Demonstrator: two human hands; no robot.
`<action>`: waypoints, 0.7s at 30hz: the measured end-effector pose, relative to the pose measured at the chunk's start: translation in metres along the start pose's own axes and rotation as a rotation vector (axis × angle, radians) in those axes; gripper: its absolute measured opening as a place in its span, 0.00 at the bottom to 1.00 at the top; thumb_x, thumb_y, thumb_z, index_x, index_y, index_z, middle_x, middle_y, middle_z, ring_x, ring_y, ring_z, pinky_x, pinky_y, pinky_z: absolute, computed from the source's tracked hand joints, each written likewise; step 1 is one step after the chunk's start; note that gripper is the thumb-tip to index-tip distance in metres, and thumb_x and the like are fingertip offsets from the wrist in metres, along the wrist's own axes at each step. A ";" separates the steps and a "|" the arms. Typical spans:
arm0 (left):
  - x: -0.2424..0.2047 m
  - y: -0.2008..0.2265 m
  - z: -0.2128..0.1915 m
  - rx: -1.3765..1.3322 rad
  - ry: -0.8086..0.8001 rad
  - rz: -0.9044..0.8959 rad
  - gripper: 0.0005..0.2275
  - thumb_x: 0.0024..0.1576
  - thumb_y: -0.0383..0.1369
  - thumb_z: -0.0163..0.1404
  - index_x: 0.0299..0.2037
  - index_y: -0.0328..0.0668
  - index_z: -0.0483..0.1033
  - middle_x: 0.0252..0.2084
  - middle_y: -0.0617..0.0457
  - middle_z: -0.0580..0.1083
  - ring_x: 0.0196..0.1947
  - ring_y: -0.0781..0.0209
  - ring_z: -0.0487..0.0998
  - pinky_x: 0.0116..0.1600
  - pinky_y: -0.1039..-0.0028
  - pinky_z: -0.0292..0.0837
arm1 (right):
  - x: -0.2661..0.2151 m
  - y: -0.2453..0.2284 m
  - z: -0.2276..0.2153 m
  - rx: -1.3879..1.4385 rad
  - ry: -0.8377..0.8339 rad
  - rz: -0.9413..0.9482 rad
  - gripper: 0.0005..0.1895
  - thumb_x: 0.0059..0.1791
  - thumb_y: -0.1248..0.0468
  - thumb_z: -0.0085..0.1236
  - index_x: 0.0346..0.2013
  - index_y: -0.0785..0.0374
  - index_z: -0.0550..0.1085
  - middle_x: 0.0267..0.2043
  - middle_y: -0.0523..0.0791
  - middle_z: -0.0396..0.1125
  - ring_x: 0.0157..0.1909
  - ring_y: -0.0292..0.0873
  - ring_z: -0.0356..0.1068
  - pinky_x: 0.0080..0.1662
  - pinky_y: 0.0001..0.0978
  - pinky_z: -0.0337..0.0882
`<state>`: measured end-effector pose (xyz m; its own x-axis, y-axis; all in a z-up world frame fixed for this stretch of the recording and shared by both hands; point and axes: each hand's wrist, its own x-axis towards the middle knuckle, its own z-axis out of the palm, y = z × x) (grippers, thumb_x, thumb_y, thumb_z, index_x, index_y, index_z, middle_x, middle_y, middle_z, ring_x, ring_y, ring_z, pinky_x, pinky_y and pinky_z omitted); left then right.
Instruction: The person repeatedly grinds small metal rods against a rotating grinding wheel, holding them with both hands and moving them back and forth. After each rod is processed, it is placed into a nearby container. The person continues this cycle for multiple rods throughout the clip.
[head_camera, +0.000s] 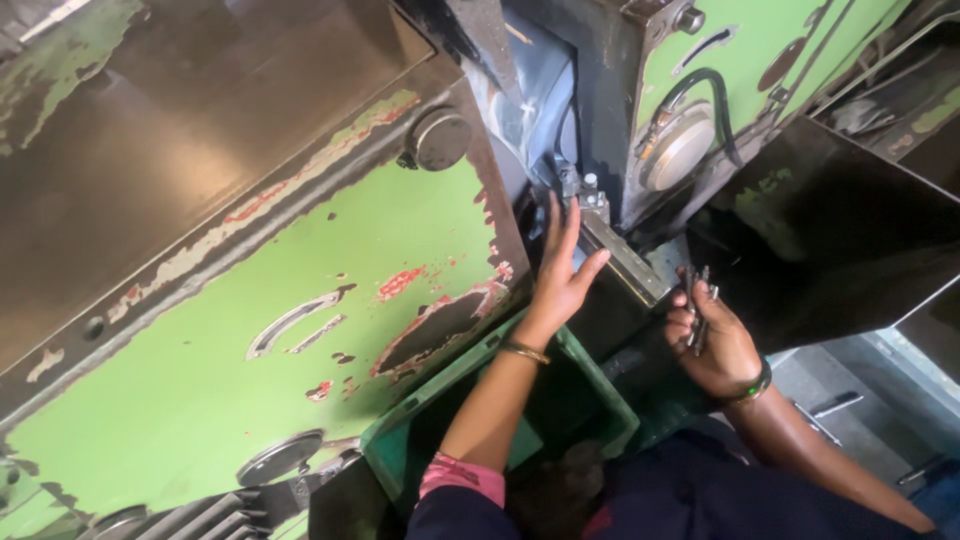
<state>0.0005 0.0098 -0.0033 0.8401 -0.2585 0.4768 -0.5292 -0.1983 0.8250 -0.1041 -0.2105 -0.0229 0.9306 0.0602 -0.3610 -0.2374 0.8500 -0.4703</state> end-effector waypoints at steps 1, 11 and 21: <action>-0.001 -0.001 0.000 0.017 -0.006 0.006 0.37 0.64 0.42 0.53 0.79 0.42 0.46 0.82 0.30 0.38 0.82 0.37 0.44 0.80 0.57 0.48 | -0.003 -0.001 0.002 -0.016 0.053 0.022 0.13 0.58 0.56 0.47 0.53 0.56 0.62 0.38 0.38 0.63 0.32 0.31 0.59 0.34 0.23 0.62; 0.002 -0.004 0.003 0.161 -0.148 -0.039 0.63 0.41 0.62 0.60 0.78 0.45 0.26 0.78 0.25 0.25 0.79 0.25 0.33 0.77 0.43 0.37 | -0.028 -0.007 0.040 -0.360 -0.248 0.054 0.27 0.54 0.57 0.48 0.68 0.55 0.59 0.34 0.41 0.65 0.21 0.28 0.53 0.22 0.19 0.53; -0.002 -0.016 0.003 0.090 -0.129 -0.042 0.47 0.62 0.54 0.51 0.82 0.48 0.31 0.84 0.30 0.27 0.85 0.33 0.31 0.83 0.47 0.35 | -0.011 0.001 0.014 -0.257 -0.224 0.042 0.13 0.58 0.59 0.47 0.54 0.61 0.64 0.35 0.44 0.64 0.24 0.33 0.56 0.25 0.23 0.56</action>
